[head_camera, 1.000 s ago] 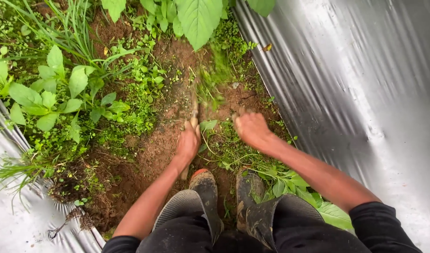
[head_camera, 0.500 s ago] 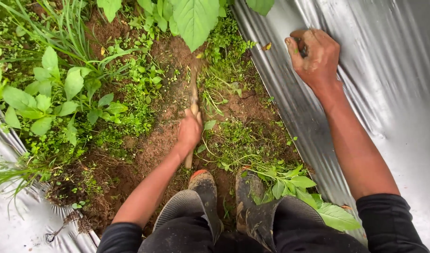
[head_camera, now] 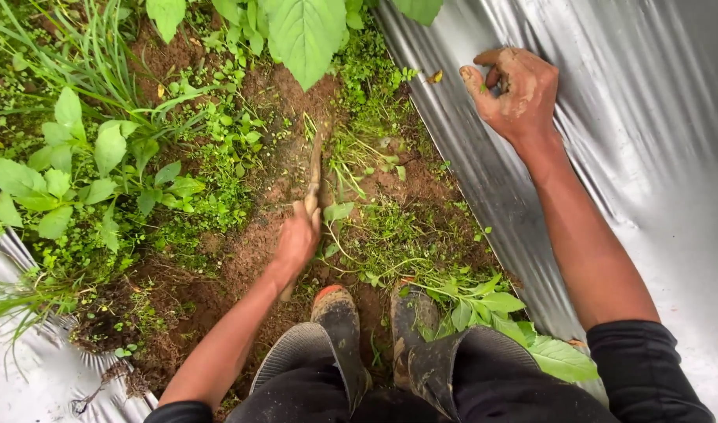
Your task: Clearing weeds from a soil patch between plastic-covered rows using a hand sickle and manual pulling.
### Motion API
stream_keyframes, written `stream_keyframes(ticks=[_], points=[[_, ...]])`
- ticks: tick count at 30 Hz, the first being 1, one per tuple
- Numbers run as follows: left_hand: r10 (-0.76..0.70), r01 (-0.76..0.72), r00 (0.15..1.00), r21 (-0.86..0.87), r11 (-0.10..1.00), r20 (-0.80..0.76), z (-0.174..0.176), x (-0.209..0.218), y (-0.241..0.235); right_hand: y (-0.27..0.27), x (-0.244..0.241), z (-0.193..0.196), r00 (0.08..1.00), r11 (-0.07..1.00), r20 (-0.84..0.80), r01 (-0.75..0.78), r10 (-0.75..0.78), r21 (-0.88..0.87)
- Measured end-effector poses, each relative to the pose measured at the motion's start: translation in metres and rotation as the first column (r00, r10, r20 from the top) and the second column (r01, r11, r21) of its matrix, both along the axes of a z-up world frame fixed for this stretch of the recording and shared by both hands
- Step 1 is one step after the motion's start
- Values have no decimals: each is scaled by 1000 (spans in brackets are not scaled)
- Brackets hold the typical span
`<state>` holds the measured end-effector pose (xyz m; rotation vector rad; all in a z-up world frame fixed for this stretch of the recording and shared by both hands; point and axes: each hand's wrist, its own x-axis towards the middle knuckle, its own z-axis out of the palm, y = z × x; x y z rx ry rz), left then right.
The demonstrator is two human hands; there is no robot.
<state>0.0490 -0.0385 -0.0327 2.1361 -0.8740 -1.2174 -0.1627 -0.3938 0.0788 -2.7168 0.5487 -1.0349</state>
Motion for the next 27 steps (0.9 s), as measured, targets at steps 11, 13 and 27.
stream_keyframes(ticks=[11,13,27], points=[[397,-389,906,76,918,-148,27,37,-84,-6,-4,-13,1000,998,-9,9,-9,-54],[228,-225,965,39,974,-132,27,17,-70,-6,-4,-13,1000,998,-13,12,-13,-58],[319,-323,946,139,936,50,26,42,-58,-1,-4,-11,999,1000,-17,27,-27,-15]])
